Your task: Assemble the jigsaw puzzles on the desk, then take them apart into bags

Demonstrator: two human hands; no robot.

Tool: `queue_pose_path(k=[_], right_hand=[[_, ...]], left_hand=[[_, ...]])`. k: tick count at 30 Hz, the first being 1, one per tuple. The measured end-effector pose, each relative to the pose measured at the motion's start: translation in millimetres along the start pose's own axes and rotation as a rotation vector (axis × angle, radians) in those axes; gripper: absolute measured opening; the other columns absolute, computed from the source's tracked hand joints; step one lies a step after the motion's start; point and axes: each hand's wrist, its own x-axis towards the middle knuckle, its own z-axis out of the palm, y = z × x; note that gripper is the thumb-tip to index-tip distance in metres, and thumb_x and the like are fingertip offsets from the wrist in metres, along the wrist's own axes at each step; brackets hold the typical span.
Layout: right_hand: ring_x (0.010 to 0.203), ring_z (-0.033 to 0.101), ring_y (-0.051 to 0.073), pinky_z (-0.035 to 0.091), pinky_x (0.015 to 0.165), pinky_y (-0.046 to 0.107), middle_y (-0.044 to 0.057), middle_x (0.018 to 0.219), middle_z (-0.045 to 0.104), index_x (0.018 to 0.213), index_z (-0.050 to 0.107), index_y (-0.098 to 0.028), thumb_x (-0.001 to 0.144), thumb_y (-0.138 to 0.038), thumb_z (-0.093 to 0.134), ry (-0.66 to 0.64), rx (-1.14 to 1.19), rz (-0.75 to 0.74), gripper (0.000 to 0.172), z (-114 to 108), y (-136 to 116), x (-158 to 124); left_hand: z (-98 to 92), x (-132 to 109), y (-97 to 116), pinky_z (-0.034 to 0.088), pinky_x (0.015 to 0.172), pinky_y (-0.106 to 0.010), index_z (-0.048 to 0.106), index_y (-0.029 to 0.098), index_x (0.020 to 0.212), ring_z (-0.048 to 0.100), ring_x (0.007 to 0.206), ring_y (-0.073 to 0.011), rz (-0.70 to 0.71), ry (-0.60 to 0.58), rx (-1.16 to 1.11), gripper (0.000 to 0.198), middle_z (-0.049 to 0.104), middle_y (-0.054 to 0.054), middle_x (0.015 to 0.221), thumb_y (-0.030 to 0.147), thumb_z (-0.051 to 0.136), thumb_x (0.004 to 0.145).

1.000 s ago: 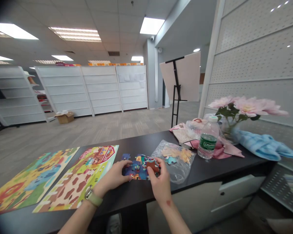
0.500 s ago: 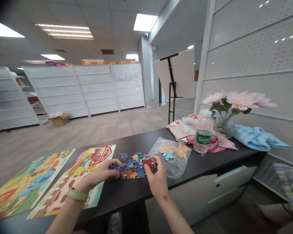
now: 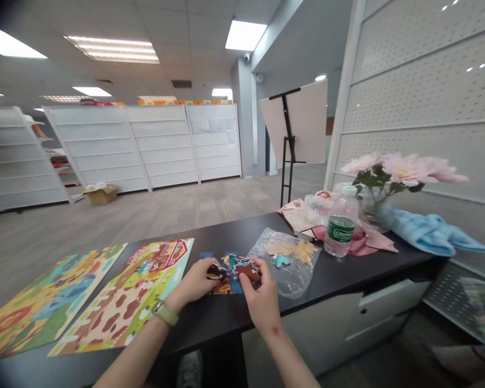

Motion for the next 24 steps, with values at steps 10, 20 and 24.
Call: queue_pose_path(k=[10, 20, 24], right_hand=[[0.095, 0.068, 0.022, 0.051, 0.085, 0.033, 0.005, 0.108, 0.070, 0.115, 0.055, -0.022, 0.087, -0.029, 0.057, -0.179, -0.111, -0.052, 0.029, 3.9, -5.8, -0.7], [0.096, 0.068, 0.021, 0.052, 0.086, 0.033, 0.006, 0.108, 0.070, 0.114, 0.055, -0.022, 0.088, -0.031, 0.057, -0.135, -0.143, -0.043, 0.028, 4.9, -6.3, -1.2], [0.095, 0.068, 0.022, 0.052, 0.085, 0.033, 0.006, 0.107, 0.070, 0.114, 0.056, -0.022, 0.088, -0.031, 0.058, -0.138, -0.150, -0.035, 0.028, 4.7, -5.0, -0.9]], left_hand=[[-1.0, 18.8, -7.5, 0.048, 0.075, -0.025, 0.062, 0.017, 0.118, 0.066, 0.088, -0.0190, -0.007, -0.245, -0.255, 0.047, 0.071, -0.003, 0.097, 0.024, 0.070, 0.073], [-6.8, 35.9, -10.9, 0.041, 0.058, -0.024, 0.067, 0.018, 0.089, 0.059, 0.066, -0.0172, -0.053, -0.361, -0.114, 0.033, 0.064, 0.002, 0.077, 0.028, 0.078, 0.060], [-9.0, 28.4, -11.0, 0.039, 0.059, -0.023, 0.063, 0.018, 0.088, 0.055, 0.072, -0.0168, -0.076, -0.315, -0.099, 0.036, 0.060, 0.002, 0.082, 0.030, 0.080, 0.058]])
